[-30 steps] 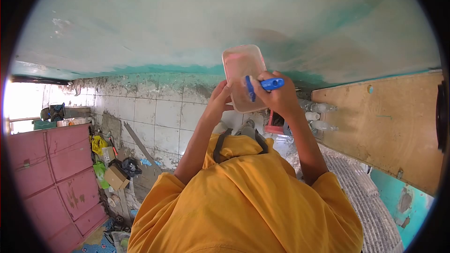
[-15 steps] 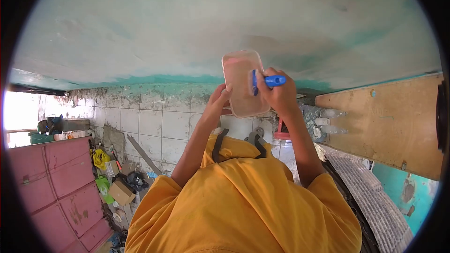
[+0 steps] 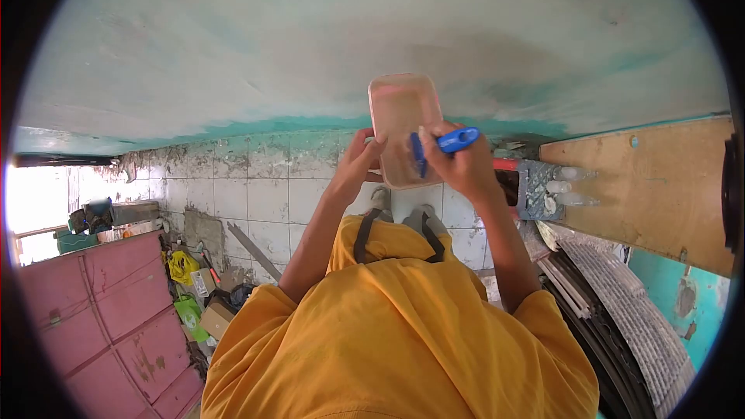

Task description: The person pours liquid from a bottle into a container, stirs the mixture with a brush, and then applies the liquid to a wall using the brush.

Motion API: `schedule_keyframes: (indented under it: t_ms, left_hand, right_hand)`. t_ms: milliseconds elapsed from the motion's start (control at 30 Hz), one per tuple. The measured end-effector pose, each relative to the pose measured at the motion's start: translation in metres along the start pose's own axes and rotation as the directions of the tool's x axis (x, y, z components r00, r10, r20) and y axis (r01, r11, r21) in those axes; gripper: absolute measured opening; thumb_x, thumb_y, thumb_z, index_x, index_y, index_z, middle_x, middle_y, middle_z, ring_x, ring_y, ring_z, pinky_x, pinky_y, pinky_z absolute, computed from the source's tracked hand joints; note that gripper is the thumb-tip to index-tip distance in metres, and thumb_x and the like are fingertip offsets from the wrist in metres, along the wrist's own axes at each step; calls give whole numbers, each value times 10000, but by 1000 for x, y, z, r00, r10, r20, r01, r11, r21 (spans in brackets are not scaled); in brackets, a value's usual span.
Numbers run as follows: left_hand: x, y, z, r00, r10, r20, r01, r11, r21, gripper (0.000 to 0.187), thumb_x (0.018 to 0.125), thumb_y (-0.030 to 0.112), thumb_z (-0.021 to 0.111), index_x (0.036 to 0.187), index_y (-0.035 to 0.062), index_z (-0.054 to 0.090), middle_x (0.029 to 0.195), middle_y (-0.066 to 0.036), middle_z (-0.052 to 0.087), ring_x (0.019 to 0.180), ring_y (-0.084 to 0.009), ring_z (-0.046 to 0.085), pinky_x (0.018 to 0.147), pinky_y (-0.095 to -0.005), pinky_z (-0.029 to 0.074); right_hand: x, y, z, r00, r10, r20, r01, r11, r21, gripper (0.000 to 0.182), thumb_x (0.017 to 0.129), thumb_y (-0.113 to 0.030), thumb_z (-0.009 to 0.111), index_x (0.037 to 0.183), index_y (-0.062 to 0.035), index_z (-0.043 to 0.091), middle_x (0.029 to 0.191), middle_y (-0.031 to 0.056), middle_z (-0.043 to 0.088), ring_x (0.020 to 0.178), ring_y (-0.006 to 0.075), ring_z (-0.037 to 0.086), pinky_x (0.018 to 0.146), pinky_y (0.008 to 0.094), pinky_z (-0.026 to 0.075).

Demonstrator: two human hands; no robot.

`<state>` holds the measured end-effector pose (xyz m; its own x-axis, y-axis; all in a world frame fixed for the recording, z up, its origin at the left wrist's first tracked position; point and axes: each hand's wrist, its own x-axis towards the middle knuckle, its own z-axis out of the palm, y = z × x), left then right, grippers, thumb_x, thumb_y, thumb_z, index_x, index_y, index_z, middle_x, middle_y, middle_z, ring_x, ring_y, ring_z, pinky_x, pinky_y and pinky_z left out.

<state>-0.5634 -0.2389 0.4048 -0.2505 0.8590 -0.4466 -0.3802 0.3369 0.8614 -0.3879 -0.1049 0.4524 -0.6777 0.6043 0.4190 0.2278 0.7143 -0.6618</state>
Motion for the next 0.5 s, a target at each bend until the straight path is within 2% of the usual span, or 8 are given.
schedule_keyframes:
  t_ms: [33,133,233,267,333,367,433,500]
  left_hand:
    - [-1,-3,1,1000,9,8,-9,1000,9,845,961,637,581,1471,-6,379,1234,-190,615,993,-261,691,831,-398,586]
    - [-5,-11,-1,1000,-13,21,13,999,-30,843,960,642,579,1467,-2,384,1213,-179,618,980,-250,691,811,-385,584]
    - [-11,-16,0,1000,-11,16,12,999,-41,742,1005,601,530,1510,76,385,1278,-108,597,982,-193,672,787,-345,575]
    - [-13,-17,1,1000,-11,17,11,999,-38,742,1005,601,530,1510,76,385,1278,-108,597,982,-193,672,787,-345,575]
    - [-19,-19,7,999,-33,35,33,999,-12,726,1008,592,531,1507,83,391,1291,-107,598,1019,-200,677,787,-345,579]
    - [-22,-21,10,999,-34,41,34,999,-9,726,1008,592,531,1507,83,391,1291,-107,598,1019,-200,677,787,-345,579]
    - [-28,-25,14,998,-41,46,43,999,-23,715,1010,591,527,1503,91,396,1292,-105,601,1055,-205,673,803,-350,581]
    - [-33,-28,15,999,-22,46,23,999,-40,709,1011,589,527,1502,94,398,1289,-103,604,1058,-202,672,808,-352,582]
  right_hand:
    - [2,-2,4,1000,5,0,-5,1000,-6,246,930,-246,697,784,-81,587,632,128,569,583,367,578,537,467,461]
    - [5,-6,7,987,67,-148,-82,992,-101,250,926,-247,698,776,-86,578,637,132,567,577,362,575,532,461,460]
    - [-9,-9,-9,996,43,-73,-54,987,-152,250,923,-248,700,774,-89,574,622,128,561,574,349,577,523,455,459]
    - [-11,-12,-7,996,43,-76,-55,987,-151,250,923,-248,700,774,-89,574,622,128,561,574,349,577,523,455,459]
    - [-15,-23,-2,996,84,-26,-85,996,-40,248,923,-238,694,770,-93,563,604,116,553,557,338,574,508,455,456]
    - [-15,-23,0,996,88,-32,-89,995,-43,248,923,-238,694,770,-93,563,604,116,553,557,338,574,508,455,456]
    - [-13,-18,2,980,17,-200,-44,990,-131,277,928,-189,702,744,-48,551,604,140,547,527,374,546,492,416,421]
    - [-25,-21,-12,987,11,-162,-35,989,-144,274,932,-191,700,745,-51,556,601,142,542,527,373,547,491,415,420]
